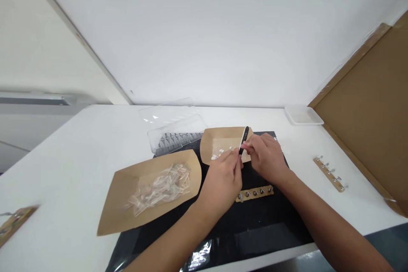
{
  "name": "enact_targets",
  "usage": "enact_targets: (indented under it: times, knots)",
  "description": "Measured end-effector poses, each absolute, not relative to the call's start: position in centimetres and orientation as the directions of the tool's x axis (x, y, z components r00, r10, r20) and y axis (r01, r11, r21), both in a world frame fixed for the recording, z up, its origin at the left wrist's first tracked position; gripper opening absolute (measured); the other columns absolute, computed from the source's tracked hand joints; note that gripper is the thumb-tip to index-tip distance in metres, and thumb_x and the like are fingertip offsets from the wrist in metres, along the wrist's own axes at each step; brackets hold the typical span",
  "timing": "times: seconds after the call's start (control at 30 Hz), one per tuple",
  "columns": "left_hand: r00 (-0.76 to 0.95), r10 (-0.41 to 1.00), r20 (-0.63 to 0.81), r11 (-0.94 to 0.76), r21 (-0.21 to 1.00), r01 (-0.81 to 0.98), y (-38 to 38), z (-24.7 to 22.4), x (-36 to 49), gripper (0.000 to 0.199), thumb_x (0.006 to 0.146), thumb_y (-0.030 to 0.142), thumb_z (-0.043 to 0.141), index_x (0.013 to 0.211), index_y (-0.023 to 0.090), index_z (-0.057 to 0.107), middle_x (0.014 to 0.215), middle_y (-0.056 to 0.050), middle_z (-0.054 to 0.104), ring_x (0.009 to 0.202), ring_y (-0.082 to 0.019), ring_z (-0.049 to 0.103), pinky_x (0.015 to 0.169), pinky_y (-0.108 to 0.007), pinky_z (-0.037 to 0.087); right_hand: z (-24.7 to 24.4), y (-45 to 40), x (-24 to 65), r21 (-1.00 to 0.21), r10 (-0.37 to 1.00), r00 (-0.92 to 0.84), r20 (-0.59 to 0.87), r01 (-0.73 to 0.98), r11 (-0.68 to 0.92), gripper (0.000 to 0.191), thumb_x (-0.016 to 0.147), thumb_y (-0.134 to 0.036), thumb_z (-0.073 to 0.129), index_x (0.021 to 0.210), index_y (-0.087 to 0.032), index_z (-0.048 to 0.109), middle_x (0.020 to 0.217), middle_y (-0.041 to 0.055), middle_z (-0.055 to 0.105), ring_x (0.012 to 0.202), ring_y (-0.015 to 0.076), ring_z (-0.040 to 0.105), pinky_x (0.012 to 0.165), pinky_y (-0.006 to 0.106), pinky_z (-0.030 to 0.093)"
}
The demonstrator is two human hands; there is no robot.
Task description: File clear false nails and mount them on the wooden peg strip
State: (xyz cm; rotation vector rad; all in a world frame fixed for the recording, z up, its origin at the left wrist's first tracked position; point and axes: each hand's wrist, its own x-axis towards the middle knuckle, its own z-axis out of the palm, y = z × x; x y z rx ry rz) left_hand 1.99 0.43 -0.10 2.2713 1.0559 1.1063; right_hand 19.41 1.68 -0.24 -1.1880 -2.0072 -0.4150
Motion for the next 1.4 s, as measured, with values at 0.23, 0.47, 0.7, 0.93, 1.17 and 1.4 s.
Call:
enact_targets:
  times: [0.23,0.47,0.7,0.93,1.17,1.4]
  knots:
    - [0.405,0.773,0.489,-0.634,0.621,0.462,0.4,-0.2,1.9,0.028,0.104,0.011,0.045,0.079,0.019,0.056,0.074,-0.003,0.063,0.066,-0.016,0.061,0.066,-0.03,0.045,-0.3,2.0,19.6,-0.127,0.617,-0.269,0.74,0.844,0.521,0.027,0.109,-0.021,0.049,0.083,-0.023,0.048,0.069,-0.0013,0.069,0.06,0.0159,0.06,0.069,0.033,0.034]
    - [0.403,0.776,0.486,-0.63,0.632,0.452,0.6,0.0,1.8,0.03,0.105,0.014,0.045,0.077,0.019,0.056,0.074,-0.002,0.063,0.066,-0.017,0.061,0.065,-0.03,0.046,-0.3,2.1,19.6,-0.168,0.627,-0.222,0.747,0.85,0.5,0.028,0.11,-0.023,0.048,0.083,-0.023,0.05,0.067,-0.0026,0.069,0.057,0.0148,0.058,0.071,0.034,0.033]
    - [0.394,0.763,0.512,-0.646,0.595,0.478,0.8,0.2,1.6,0.029,0.104,0.013,0.045,0.079,0.019,0.058,0.074,-0.003,0.064,0.065,-0.017,0.062,0.063,-0.03,0.046,-0.6,2.0,19.2,-0.129,0.633,-0.241,0.735,0.868,0.48,0.031,0.111,-0.024,0.047,0.081,-0.022,0.051,0.066,-0.0021,0.069,0.057,0.0138,0.057,0.071,0.034,0.03]
    - [0.414,0.738,0.533,-0.674,0.551,0.492,0.6,-0.1,1.7,0.024,0.104,0.011,0.044,0.088,0.018,0.061,0.079,-0.005,0.067,0.068,-0.018,0.064,0.066,-0.031,0.05,0.2,1.8,19.2,-0.147,0.64,-0.238,0.731,0.86,0.488,0.027,0.109,-0.021,0.05,0.082,-0.022,0.05,0.067,-0.0037,0.07,0.055,0.0132,0.057,0.072,0.033,0.031]
    - [0.421,0.74,0.524,-0.669,0.509,0.542,0.4,0.0,1.7,0.023,0.104,0.011,0.044,0.093,0.017,0.063,0.082,-0.006,0.068,0.069,-0.019,0.064,0.067,-0.032,0.052,0.5,1.9,19.4,-0.126,0.655,-0.283,0.701,0.854,0.504,0.029,0.11,-0.023,0.05,0.081,-0.022,0.049,0.064,-0.0043,0.068,0.054,0.0134,0.056,0.072,0.034,0.03]
    - [0.413,0.739,0.532,-0.669,0.511,0.54,0.6,-0.1,1.5,0.024,0.103,0.009,0.046,0.087,0.017,0.062,0.077,-0.005,0.067,0.066,-0.018,0.064,0.066,-0.032,0.052,0.1,1.8,19.3,-0.084,0.629,-0.348,0.695,0.829,0.552,0.029,0.11,-0.025,0.05,0.082,-0.022,0.051,0.067,-0.0031,0.071,0.054,0.0134,0.056,0.072,0.034,0.03]
